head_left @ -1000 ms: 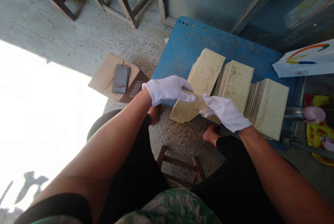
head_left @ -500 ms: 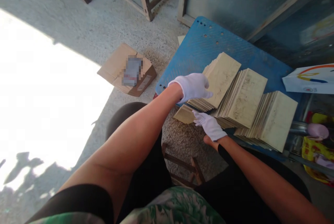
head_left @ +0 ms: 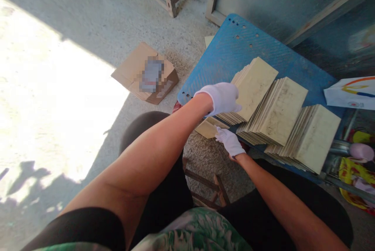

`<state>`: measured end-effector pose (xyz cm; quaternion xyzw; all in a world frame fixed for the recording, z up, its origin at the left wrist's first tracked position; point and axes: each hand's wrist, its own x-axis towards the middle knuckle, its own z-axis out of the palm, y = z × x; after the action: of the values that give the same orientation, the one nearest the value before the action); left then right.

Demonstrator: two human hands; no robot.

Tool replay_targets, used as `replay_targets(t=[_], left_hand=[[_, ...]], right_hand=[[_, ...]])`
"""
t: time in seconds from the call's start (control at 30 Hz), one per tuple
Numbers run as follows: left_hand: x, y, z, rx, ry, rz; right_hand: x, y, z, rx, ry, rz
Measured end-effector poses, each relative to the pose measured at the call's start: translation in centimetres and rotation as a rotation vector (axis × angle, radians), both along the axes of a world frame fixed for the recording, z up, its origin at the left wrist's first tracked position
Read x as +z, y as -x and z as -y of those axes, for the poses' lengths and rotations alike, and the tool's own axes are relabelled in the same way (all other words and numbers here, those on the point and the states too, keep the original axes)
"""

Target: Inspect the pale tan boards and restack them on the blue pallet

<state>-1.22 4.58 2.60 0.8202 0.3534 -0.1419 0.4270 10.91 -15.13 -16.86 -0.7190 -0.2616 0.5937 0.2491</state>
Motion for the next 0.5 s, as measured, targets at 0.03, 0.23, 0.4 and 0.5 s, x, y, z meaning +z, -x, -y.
replay_targets(t=[0.03,0.23,0.4,0.5], left_hand=[[-0.1,-0.1,0.0,-0.004,-0.001,-0.013],[-0.7,-0.6,0.2,-0.004,0.013,-0.011],[-1.1,-0.9,0.3,-0.038,-0.020,-0.037],[-1.4,-1.1,0.1,-0.017,-0.066,-0.048]], right_hand=[[-0.1,0.0,-0.1,-0.003,-0.002,0.000],[0.1,-0.3,-0.5,-0.020,-0.013,0.100],[1.5,-0.2,0.0,0.013,-0.117,0.231],[3.9,-0.6,-0.2,0.045,-0.185,0.345]])
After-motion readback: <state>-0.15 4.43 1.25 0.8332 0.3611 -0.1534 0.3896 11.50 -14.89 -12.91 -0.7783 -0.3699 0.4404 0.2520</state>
